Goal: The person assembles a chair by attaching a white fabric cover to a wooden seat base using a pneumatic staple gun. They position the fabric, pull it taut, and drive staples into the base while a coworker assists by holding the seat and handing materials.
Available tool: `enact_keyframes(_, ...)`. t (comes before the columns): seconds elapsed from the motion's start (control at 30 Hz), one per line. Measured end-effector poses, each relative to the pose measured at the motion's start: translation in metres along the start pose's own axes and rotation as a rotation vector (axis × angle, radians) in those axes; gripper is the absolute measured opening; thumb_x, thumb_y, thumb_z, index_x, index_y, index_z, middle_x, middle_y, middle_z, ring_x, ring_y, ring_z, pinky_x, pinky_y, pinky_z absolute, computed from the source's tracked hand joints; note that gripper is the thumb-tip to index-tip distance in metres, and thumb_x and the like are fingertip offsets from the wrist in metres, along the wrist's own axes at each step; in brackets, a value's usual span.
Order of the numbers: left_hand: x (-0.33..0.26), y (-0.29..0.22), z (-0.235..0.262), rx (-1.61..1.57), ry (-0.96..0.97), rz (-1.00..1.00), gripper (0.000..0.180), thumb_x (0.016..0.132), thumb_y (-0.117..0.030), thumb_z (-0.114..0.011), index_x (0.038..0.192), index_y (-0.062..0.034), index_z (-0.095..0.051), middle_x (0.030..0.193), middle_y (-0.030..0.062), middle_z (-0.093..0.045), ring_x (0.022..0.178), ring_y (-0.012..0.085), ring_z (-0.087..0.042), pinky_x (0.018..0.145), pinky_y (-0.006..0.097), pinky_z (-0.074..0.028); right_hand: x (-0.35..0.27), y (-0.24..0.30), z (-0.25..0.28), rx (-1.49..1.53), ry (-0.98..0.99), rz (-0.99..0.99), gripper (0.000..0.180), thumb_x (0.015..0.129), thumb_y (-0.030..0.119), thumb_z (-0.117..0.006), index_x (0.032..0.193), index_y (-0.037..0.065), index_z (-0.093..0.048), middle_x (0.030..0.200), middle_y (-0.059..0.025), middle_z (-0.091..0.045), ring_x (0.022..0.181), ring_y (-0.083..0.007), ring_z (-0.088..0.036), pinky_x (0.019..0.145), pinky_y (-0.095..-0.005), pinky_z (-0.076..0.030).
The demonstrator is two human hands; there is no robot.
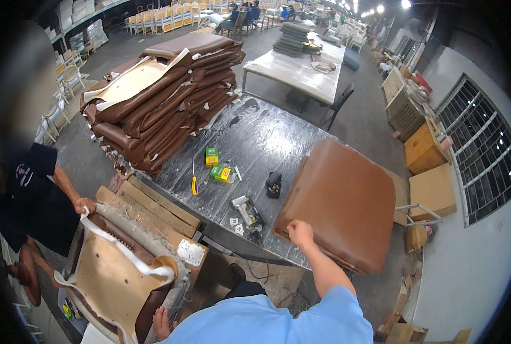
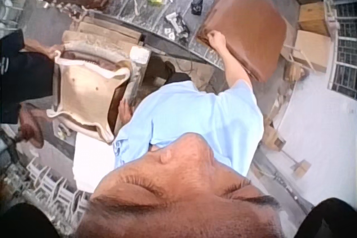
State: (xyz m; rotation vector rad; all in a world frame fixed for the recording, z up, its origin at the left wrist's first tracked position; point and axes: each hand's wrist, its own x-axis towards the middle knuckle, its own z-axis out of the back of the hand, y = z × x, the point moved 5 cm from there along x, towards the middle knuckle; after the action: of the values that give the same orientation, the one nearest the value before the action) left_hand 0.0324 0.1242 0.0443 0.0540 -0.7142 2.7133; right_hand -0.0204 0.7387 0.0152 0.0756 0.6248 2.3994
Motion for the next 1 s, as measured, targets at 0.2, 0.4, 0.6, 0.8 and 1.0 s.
enact_keyframes(0.2,0.010,-0.020,-0.012,0.148,0.054,0.199,0.065,0.104,-0.035,-0.065,0.162,-0.0112,-0.052,0.158,0.0236,-0.053,0.149,0.0452,-0.046,0.124,0.057,-0.036,0.134,-0.007,0.021,-0.314,0.092,0.048,0.035,0.099,0.028,-0.069,0.130,0.012,-0.076,0.121,-0.0207,-0.077,0.119,-0.0401,-0.071,0.105,-0.0517,-0.055)
enact_keyframes(0.4,0.018,-0.034,-0.019,0.164,0.065,0.253,0.080,0.099,-0.052,-0.067,0.166,-0.0136,-0.048,0.159,0.0250,-0.052,0.150,0.0454,-0.045,0.124,0.056,-0.036,0.183,-0.025,0.021,-0.461,0.313,0.046,0.027,0.103,0.029,-0.067,0.121,0.010,-0.072,0.119,-0.0213,-0.075,0.117,-0.0418,-0.071,0.099,-0.0536,-0.056)
enact_keyframes(0.6,0.034,-0.035,-0.025,0.122,0.083,0.266,0.086,0.094,-0.051,-0.074,0.167,-0.0134,-0.047,0.161,0.0251,-0.051,0.150,0.0459,-0.044,0.126,0.055,-0.036,0.173,-0.036,0.033,-0.249,0.117,0.098,0.028,0.106,0.035,-0.063,0.113,0.008,-0.064,0.113,-0.0203,-0.073,0.109,-0.0449,-0.070,0.095,-0.0566,-0.055)
enact_keyframes(0.8,0.041,-0.033,-0.020,0.180,0.122,0.272,0.091,0.088,-0.044,-0.082,0.166,-0.0118,-0.048,0.161,0.0248,-0.051,0.150,0.0466,-0.045,0.126,0.056,-0.036,0.169,-0.031,0.037,-0.184,0.009,-0.016,0.031,0.105,0.036,-0.067,0.109,0.006,-0.063,0.112,-0.0208,-0.072,0.107,-0.0464,-0.069,0.093,-0.0568,-0.054)
enact_keyframes(1.0,0.047,-0.026,-0.025,0.145,0.124,0.271,0.080,0.090,-0.036,-0.081,0.159,-0.0077,-0.053,0.158,0.0253,-0.053,0.147,0.0473,-0.047,0.124,0.058,-0.037,0.185,-0.044,0.043,-0.089,-0.087,-0.291,0.026,0.096,0.023,-0.077,0.102,0.003,-0.062,0.111,-0.0250,-0.073,0.108,-0.0452,-0.071,0.095,-0.0540,-0.054)
